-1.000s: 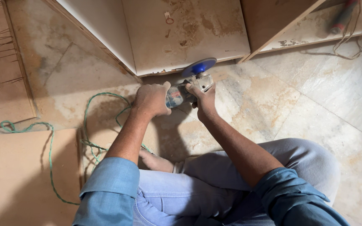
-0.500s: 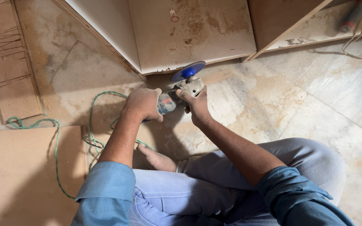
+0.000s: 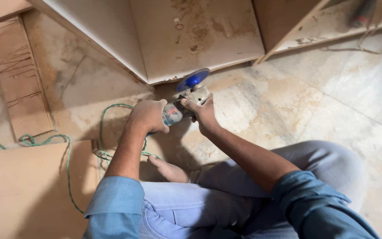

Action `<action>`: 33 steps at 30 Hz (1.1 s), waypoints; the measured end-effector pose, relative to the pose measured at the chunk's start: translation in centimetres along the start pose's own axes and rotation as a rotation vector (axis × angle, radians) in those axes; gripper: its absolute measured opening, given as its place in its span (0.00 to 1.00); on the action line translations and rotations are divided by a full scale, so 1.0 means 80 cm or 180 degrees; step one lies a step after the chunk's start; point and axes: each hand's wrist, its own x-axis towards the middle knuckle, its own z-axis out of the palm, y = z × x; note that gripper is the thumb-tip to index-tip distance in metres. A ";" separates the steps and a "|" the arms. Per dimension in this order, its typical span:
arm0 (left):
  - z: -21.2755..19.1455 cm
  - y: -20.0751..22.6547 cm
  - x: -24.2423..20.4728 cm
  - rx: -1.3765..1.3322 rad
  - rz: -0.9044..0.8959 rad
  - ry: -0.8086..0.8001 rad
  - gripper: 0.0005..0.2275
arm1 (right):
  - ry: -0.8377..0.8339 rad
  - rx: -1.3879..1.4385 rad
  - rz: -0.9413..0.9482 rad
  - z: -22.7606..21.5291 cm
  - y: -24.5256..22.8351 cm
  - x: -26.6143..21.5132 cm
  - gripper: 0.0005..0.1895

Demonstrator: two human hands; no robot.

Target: The person uses a power grinder to smooth the edges of wooden panels, moving the tool along the length of the boards.

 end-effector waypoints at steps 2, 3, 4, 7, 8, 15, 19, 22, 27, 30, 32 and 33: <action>0.003 0.004 -0.004 0.0025 -0.0024 -0.0003 0.30 | 0.0003 0.0054 -0.0052 -0.004 0.007 -0.004 0.28; 0.004 0.008 -0.009 0.0039 -0.0043 0.0011 0.30 | -0.0037 0.0096 -0.0088 -0.006 0.010 -0.010 0.27; 0.003 0.012 -0.015 0.0022 -0.0007 0.0039 0.30 | -0.0108 0.0134 -0.0151 -0.007 0.009 -0.012 0.26; -0.005 0.030 -0.047 0.0066 0.0054 0.0129 0.30 | -0.0080 0.0219 -0.0247 -0.015 0.000 -0.040 0.27; -0.005 0.041 -0.060 0.0080 0.0024 0.0160 0.29 | -0.0014 0.0196 -0.0218 -0.018 -0.003 -0.053 0.28; 0.008 0.101 -0.170 0.0409 0.0023 0.0453 0.28 | 0.0144 0.0309 -0.0223 -0.034 -0.034 -0.176 0.31; -0.005 0.095 -0.219 0.0675 -0.0163 0.0534 0.26 | -0.0059 0.0430 -0.0422 -0.012 -0.068 -0.225 0.30; -0.032 0.091 -0.232 0.0726 -0.0104 0.0523 0.26 | -0.0151 0.0603 -0.0745 0.015 -0.102 -0.235 0.24; -0.108 0.103 -0.200 0.0556 0.0170 0.0598 0.30 | -0.0152 0.0778 -0.0956 0.013 -0.152 -0.201 0.15; -0.128 0.126 -0.139 0.1003 -0.0026 0.0256 0.27 | -0.0063 0.0880 -0.0706 -0.028 -0.145 -0.166 0.14; -0.130 0.149 -0.100 0.1095 0.0111 0.0134 0.28 | -0.0006 0.1190 -0.0583 -0.043 -0.142 -0.131 0.14; -0.125 0.155 -0.085 0.1128 0.0197 0.0061 0.28 | 0.0026 0.1439 -0.0521 -0.049 -0.133 -0.119 0.15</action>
